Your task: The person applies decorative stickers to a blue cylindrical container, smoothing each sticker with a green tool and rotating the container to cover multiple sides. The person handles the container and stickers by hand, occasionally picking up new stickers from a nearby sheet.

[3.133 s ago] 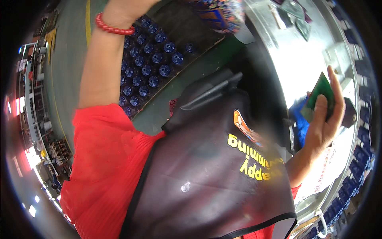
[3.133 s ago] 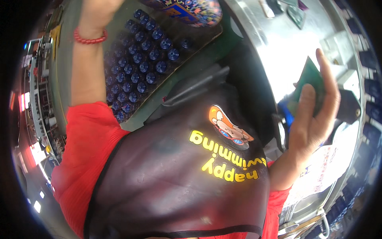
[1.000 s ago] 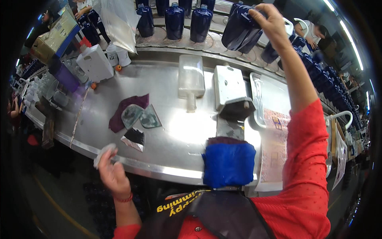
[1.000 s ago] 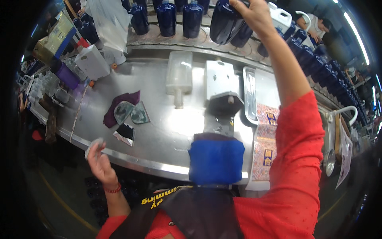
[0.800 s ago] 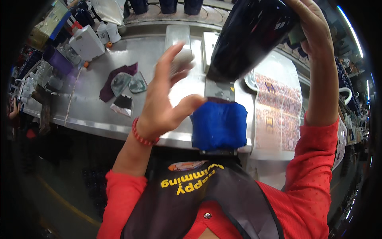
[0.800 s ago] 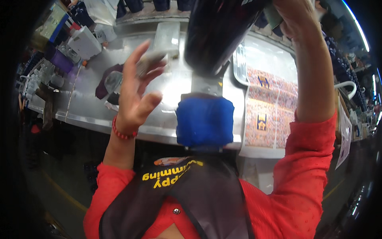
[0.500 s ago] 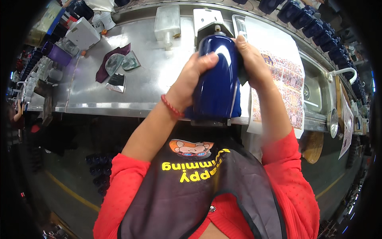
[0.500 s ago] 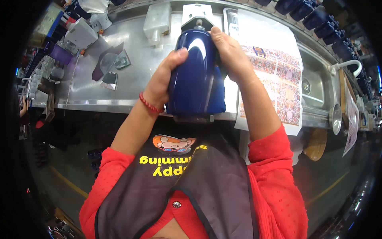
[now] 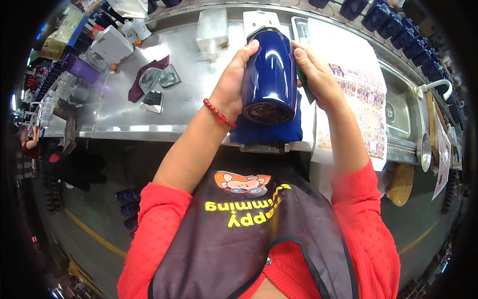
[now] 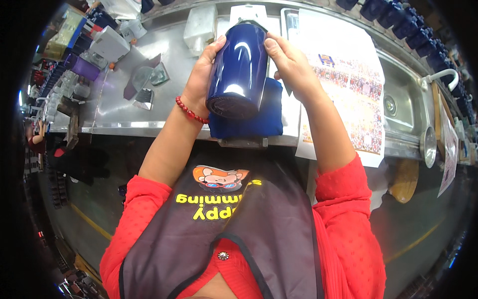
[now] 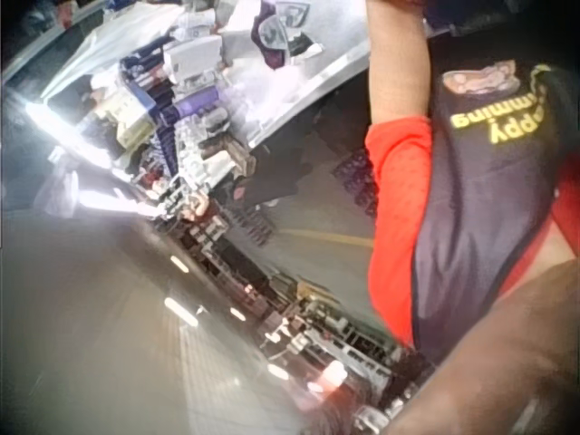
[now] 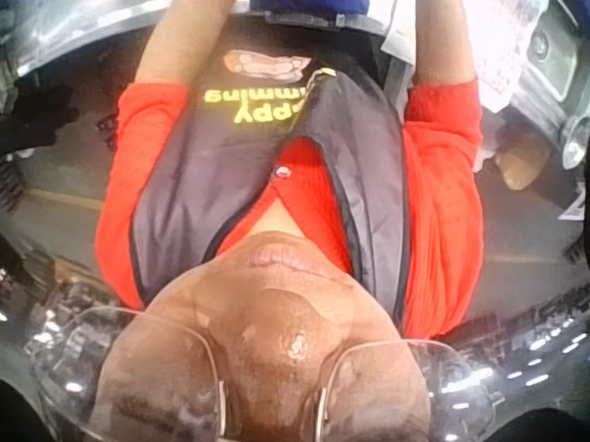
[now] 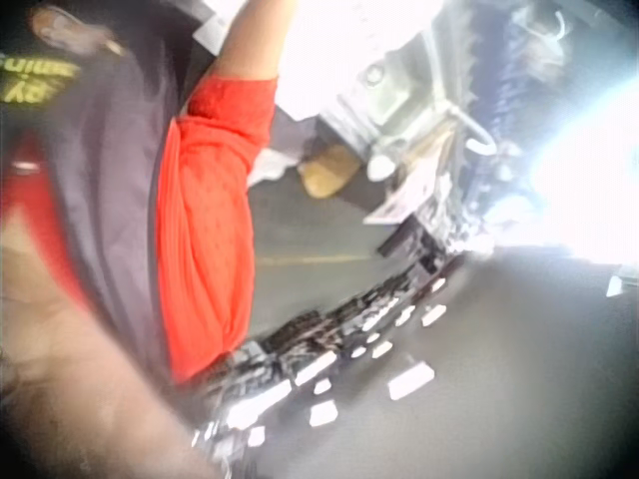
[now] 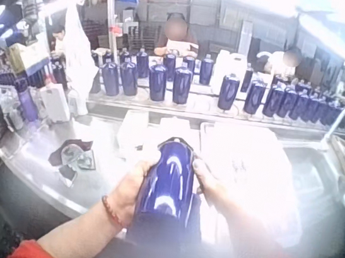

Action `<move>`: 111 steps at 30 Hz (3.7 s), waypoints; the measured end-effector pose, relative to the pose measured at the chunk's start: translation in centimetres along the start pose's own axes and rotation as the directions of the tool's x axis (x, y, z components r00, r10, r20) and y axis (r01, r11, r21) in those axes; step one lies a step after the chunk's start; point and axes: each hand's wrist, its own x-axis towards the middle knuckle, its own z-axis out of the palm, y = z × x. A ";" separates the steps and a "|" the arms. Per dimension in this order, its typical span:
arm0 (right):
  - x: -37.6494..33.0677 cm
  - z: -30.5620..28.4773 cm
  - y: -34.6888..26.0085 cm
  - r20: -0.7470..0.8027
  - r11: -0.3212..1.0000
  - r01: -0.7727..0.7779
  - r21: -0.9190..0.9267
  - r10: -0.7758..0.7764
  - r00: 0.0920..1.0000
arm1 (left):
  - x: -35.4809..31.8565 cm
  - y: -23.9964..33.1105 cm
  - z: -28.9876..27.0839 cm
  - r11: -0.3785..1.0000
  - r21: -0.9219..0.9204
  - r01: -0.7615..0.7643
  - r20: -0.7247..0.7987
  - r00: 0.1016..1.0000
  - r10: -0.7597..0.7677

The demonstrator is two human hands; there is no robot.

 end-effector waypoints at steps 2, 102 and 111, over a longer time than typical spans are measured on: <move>-0.3 -0.3 -0.5 0.012 1.000 0.010 0.002 -0.010 1.000 | 0.1 0.3 0.3 0.999 -0.044 0.029 0.062 0.998 -0.026; 9.2 -42.5 9.8 -0.571 0.420 -0.394 -0.817 -0.498 0.652 | -0.5 -3.6 -3.3 0.672 0.689 -0.272 -0.015 0.922 0.388; -6.8 -50.1 27.1 -0.763 -0.188 -0.740 -0.646 0.187 0.618 | -0.6 -3.8 -3.1 0.680 0.680 -0.274 -0.034 0.915 0.402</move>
